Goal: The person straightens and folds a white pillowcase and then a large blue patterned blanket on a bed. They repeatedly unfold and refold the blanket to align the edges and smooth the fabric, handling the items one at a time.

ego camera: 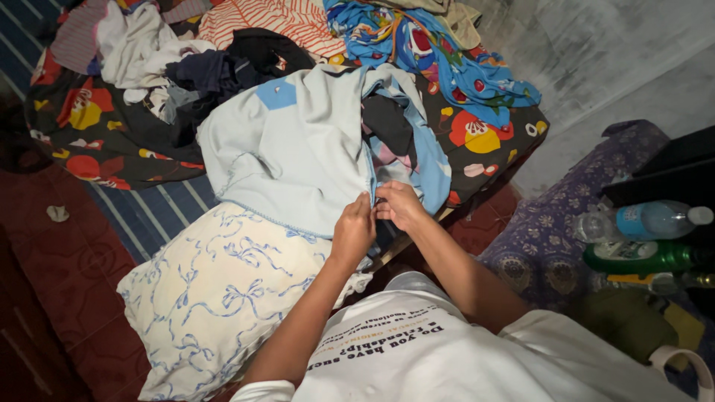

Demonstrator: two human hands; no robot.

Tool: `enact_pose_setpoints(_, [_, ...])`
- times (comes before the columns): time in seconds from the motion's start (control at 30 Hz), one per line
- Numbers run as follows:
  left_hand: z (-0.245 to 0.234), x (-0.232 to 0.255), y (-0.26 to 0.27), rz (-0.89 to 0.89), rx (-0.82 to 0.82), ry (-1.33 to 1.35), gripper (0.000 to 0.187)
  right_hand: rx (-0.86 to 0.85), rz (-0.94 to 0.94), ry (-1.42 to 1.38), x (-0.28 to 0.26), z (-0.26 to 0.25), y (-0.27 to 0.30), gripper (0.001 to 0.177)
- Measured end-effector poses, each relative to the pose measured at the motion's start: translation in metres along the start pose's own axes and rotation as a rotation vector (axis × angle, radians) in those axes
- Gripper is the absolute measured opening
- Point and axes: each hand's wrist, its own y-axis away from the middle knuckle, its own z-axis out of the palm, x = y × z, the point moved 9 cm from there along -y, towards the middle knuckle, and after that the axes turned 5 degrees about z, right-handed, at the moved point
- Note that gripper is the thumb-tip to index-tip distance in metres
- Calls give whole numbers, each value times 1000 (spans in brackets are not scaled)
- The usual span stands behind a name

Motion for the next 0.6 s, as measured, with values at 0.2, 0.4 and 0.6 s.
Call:
enact_pose_setpoints(0.2, [1, -15, 8, -100, 4, 31, 55, -34, 92, 18, 5, 14, 2, 9])
enact_pose_setpoints(0.4, [3, -44, 30, -210, 110, 157, 44, -80, 87, 160, 0, 34, 4, 14])
enact_pose_setpoints(0.6, [10, -97, 58, -585, 165, 290, 19, 132, -249, 934, -29, 42, 3, 61])
